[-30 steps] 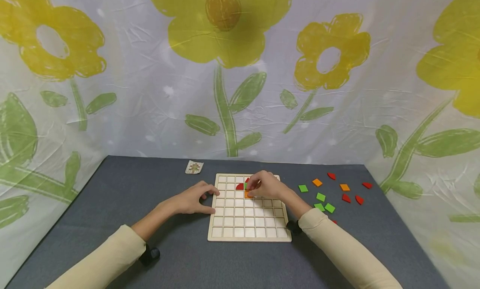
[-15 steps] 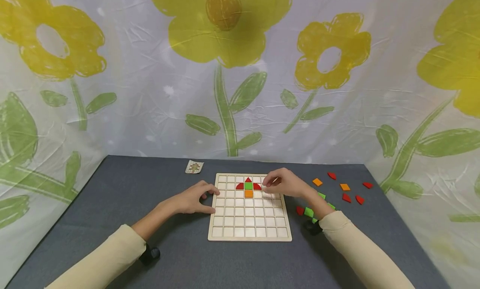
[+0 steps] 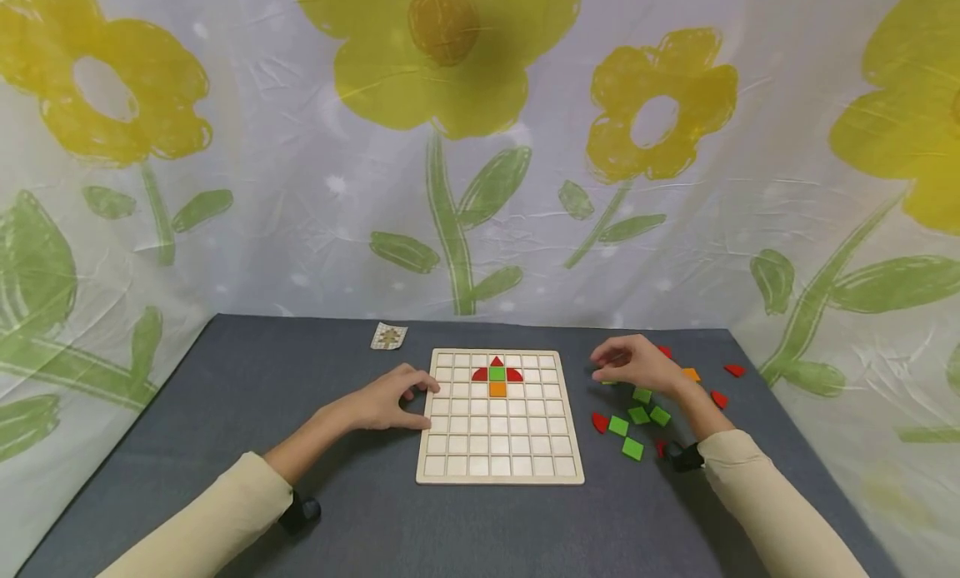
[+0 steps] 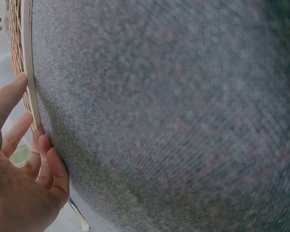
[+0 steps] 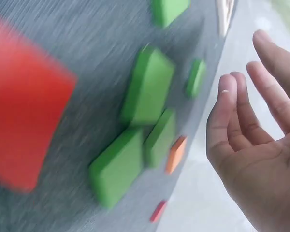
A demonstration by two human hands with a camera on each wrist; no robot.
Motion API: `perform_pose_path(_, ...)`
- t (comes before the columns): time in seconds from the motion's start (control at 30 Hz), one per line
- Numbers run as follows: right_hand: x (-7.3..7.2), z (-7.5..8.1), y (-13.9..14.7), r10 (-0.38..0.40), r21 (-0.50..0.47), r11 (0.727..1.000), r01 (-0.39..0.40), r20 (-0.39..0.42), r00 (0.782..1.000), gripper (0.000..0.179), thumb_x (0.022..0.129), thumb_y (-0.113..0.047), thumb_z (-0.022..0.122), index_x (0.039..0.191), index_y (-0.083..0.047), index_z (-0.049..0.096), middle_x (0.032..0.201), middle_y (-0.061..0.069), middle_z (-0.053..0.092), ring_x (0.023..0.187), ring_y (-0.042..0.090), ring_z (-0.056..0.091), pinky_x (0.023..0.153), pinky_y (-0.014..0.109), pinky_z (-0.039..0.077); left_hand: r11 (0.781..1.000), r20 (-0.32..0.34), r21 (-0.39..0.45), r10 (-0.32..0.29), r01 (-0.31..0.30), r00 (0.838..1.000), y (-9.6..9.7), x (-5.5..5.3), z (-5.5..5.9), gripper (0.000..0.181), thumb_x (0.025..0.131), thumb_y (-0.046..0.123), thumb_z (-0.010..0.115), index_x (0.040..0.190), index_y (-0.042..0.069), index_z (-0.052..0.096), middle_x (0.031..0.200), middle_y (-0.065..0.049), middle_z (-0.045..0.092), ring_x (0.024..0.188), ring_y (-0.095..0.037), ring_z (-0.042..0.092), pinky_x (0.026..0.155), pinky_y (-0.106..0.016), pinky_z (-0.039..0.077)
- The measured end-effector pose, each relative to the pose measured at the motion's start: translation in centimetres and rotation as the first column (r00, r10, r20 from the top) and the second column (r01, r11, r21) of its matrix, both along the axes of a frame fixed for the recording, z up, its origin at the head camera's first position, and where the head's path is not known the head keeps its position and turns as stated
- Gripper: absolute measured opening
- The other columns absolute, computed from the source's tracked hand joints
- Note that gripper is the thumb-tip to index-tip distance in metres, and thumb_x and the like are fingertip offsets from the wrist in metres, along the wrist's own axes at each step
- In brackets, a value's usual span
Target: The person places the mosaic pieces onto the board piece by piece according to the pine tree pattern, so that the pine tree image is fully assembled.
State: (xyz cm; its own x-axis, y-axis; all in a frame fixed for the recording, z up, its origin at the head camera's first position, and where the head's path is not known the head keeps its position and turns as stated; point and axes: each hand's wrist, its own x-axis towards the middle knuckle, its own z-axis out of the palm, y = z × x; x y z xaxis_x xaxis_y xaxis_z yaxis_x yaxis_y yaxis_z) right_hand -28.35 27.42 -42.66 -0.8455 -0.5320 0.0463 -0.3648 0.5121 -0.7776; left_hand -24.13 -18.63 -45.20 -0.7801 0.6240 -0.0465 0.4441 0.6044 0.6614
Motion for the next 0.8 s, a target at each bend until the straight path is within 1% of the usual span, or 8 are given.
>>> perform_pose_path(0.1, 0.0, -0.2, 0.9, -0.035, 0.018, 0.999, 0.035, 0.0, 0.999, 0.034, 0.09, -0.005, 0.079, 0.116, 0.011, 0.066, 0.112, 0.027, 0.065, 0.101, 0.037, 0.064, 0.082, 0.033, 0.054, 1.0, -0.001, 0.0, -0.003, 0.003, 1.0, 0.0, -0.1, -0.2, 0.05, 0.091, 0.026, 0.081, 0.133, 0.008, 0.06, 0.123, -0.012, 0.048, 0.105, -0.028, 0.054, 0.089, -0.046, 0.047)
perform_pose_path(0.2, 0.2, -0.2, 1.3, -0.061, 0.022, 0.998, 0.061, 0.013, 0.998, 0.035, 0.089, -0.004, 0.08, 0.117, 0.011, 0.066, 0.113, 0.027, 0.065, 0.102, 0.039, 0.064, 0.082, 0.034, 0.054, 1.0, 0.002, -0.001, -0.002, 0.002, 1.0, -0.1, -0.2, -0.3, 0.05, 0.091, 0.026, 0.081, 0.132, 0.008, 0.06, 0.123, -0.011, 0.048, 0.105, -0.028, 0.054, 0.089, -0.046, 0.047)
perform_pose_path(0.37, 0.0, -0.4, 1.3, -0.081, 0.038, 0.996, 0.08, 0.022, 0.997, 0.034, 0.088, -0.002, 0.08, 0.117, 0.011, 0.066, 0.115, 0.027, 0.065, 0.104, 0.041, 0.064, 0.083, 0.038, 0.054, 1.0, 0.008, 0.002, 0.001, -0.001, 1.0, 0.0, -0.2, -0.2, 0.05, 0.091, 0.026, 0.081, 0.133, 0.008, 0.06, 0.123, -0.011, 0.048, 0.105, -0.029, 0.054, 0.089, -0.046, 0.047)
perform_pose_path(0.43, -0.2, -0.7, 1.4, -0.088, 0.062, 0.994, 0.086, 0.022, 0.996, 0.034, 0.088, -0.002, 0.08, 0.116, 0.01, 0.067, 0.115, 0.026, 0.065, 0.105, 0.041, 0.064, 0.084, 0.039, 0.054, 1.0, 0.01, 0.003, 0.002, -0.002, 1.0, 0.0, -0.1, -0.1, 0.05, 0.091, 0.026, 0.081, 0.133, 0.008, 0.06, 0.123, -0.011, 0.048, 0.106, -0.029, 0.054, 0.089, -0.046, 0.047)
perform_pose_path(0.53, -0.5, -1.0, 1.5, -0.081, 0.08, 0.994, 0.079, 0.024, 0.996, 0.034, 0.087, -0.002, 0.081, 0.116, 0.009, 0.068, 0.115, 0.024, 0.066, 0.105, 0.04, 0.064, 0.084, 0.04, 0.054, 1.0, 0.01, 0.004, -0.001, 0.001, 1.0, 0.0, -0.1, -0.1, 0.05, 0.091, 0.026, 0.081, 0.133, 0.008, 0.06, 0.123, -0.012, 0.048, 0.106, -0.03, 0.054, 0.089, -0.046, 0.047)
perform_pose_path(0.8, -0.6, -1.6, 1.5, -0.038, 0.111, 0.993, 0.04, -0.018, 0.999, 0.028, 0.086, 0.003, 0.08, 0.112, 0.009, 0.07, 0.111, 0.021, 0.068, 0.1, 0.038, 0.064, 0.081, 0.04, 0.054, 1.0, 0.016, 0.006, 0.004, -0.004, 1.0, 0.0, 0.1, 0.0, 0.049, 0.091, 0.025, 0.081, 0.133, 0.008, 0.06, 0.124, -0.012, 0.048, 0.107, -0.03, 0.054, 0.09, -0.047, 0.047)
